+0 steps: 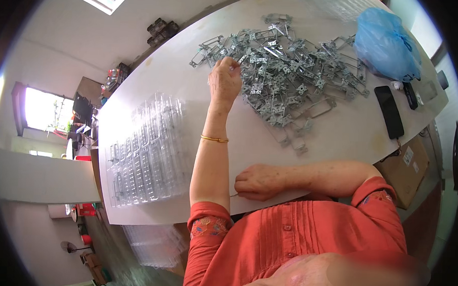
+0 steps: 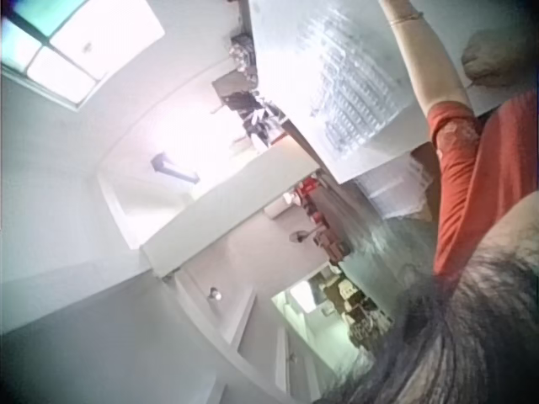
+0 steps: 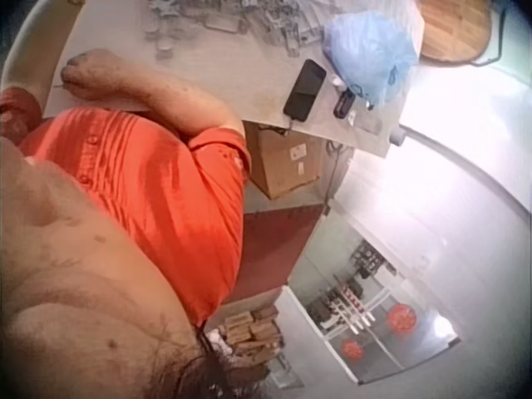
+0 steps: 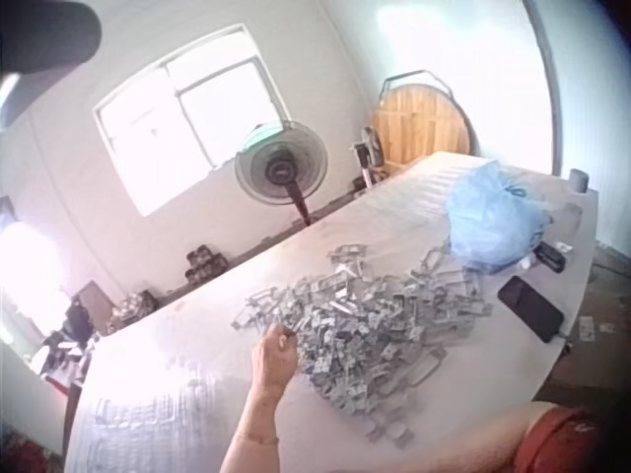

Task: The person picks up a metal frame and a pin by hand, inserts the pin into the frame, and places the assembly into a plastic tray, repeating this process multiple times.

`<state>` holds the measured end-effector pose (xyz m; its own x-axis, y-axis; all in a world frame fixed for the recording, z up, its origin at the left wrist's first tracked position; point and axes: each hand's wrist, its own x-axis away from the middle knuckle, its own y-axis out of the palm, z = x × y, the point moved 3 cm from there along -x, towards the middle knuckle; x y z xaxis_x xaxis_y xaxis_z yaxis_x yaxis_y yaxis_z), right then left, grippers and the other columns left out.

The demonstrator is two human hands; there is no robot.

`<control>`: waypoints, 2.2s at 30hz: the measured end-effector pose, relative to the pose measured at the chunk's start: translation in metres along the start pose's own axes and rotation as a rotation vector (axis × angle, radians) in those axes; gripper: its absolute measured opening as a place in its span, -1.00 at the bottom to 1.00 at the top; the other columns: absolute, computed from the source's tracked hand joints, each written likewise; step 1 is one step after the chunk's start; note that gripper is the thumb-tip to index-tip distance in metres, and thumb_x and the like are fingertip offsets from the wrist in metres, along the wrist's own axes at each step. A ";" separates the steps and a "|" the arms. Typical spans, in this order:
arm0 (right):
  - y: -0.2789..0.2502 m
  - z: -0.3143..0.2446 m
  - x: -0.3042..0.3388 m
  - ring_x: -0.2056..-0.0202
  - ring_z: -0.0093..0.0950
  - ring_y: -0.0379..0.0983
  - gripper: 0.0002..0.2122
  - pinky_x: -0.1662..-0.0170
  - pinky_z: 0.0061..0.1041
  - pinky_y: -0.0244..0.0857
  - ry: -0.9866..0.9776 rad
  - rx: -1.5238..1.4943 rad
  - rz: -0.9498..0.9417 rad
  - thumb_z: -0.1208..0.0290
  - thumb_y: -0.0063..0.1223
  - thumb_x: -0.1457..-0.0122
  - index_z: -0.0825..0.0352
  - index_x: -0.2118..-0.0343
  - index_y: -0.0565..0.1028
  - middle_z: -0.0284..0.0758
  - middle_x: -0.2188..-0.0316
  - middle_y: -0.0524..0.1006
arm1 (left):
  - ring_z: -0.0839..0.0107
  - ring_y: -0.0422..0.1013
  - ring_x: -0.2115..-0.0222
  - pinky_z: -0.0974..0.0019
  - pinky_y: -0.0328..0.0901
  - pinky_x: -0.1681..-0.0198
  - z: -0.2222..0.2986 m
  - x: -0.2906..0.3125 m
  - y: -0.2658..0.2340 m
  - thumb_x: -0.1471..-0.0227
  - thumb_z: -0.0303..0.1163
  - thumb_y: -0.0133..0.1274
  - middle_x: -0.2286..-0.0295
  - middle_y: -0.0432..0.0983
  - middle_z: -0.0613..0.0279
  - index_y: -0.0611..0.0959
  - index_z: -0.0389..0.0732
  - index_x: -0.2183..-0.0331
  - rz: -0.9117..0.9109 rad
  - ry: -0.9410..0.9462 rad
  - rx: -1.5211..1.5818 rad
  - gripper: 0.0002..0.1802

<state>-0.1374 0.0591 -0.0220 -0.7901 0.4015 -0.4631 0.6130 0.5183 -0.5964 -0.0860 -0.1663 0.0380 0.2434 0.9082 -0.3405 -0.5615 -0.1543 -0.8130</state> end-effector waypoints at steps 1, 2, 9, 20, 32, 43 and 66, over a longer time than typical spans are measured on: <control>0.002 0.002 0.000 0.36 -0.11 0.47 -0.84 0.26 -0.14 0.36 0.007 -0.008 0.012 0.35 0.01 -0.17 0.35 0.42 0.43 -0.16 0.43 0.50 | 0.22 0.49 0.19 0.15 0.31 0.07 0.008 0.002 -0.006 -0.03 -0.50 0.11 0.24 0.58 0.16 0.62 -0.19 0.34 0.049 -0.005 0.208 -0.92; 0.003 0.004 0.001 0.36 -0.10 0.47 -0.84 0.26 -0.13 0.35 0.011 -0.017 0.022 0.34 0.00 -0.18 0.34 0.41 0.43 -0.16 0.43 0.50 | 0.29 0.51 0.20 0.23 0.37 0.14 0.013 0.006 -0.012 -0.09 -0.51 0.10 0.25 0.58 0.19 0.60 -0.25 0.36 0.100 -0.011 0.415 -0.96; -0.019 -0.002 0.004 0.41 -0.14 0.46 -0.87 0.33 -0.28 0.34 0.187 -0.206 -0.040 0.36 0.06 -0.22 0.30 0.33 0.45 -0.18 0.46 0.49 | 0.13 0.49 0.14 0.19 0.40 0.11 0.007 0.076 -0.039 -0.21 -0.54 -0.03 0.16 0.50 -0.06 0.51 -0.24 0.32 -0.241 -0.248 1.615 -0.96; -0.088 0.005 -0.015 0.54 -0.72 0.24 -0.94 0.48 -0.61 0.20 0.498 -0.337 0.557 0.47 0.06 -0.27 0.32 0.29 0.46 -0.48 0.55 0.44 | 0.42 0.28 0.55 0.45 0.15 0.58 -0.033 0.151 -0.034 -0.29 -0.26 -0.16 0.29 0.45 -0.03 0.38 -0.20 0.50 -0.158 -0.410 1.688 -0.67; -0.114 0.027 -0.036 0.54 -0.75 0.24 -0.95 0.50 -0.65 0.17 0.673 -0.139 0.586 0.51 0.04 -0.26 0.35 0.31 0.46 -0.47 0.54 0.48 | 0.57 0.24 0.55 0.55 0.08 0.57 -0.029 0.155 -0.041 -0.27 -0.27 -0.10 0.26 0.52 0.04 0.46 -0.21 0.45 -0.120 -0.451 1.506 -0.72; -0.115 0.029 -0.031 0.59 -0.73 0.21 -0.94 0.54 -0.61 0.13 0.713 -0.108 0.583 0.50 0.07 -0.23 0.36 0.34 0.47 -0.46 0.62 0.42 | 0.65 0.24 0.51 0.58 0.09 0.50 -0.034 0.157 -0.043 -0.24 -0.30 -0.02 0.36 0.49 0.30 0.60 -0.32 0.27 -0.152 -0.386 1.209 -0.74; -0.120 0.021 -0.010 0.54 -0.78 0.25 -0.93 0.46 -0.71 0.18 0.673 -0.258 0.780 0.42 0.06 -0.30 0.28 0.25 0.50 -0.57 0.59 0.39 | 0.47 0.36 0.42 0.46 0.25 0.36 -0.009 0.165 -0.035 -0.17 -0.46 0.02 0.27 0.54 0.16 0.58 -0.35 0.39 -0.290 -0.060 1.011 -0.84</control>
<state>-0.2035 -0.0231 0.0402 -0.0643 0.9863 -0.1519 0.9940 0.0499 -0.0970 -0.0190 -0.0143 0.0057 0.4499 0.8805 -0.1496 -0.8931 0.4431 -0.0781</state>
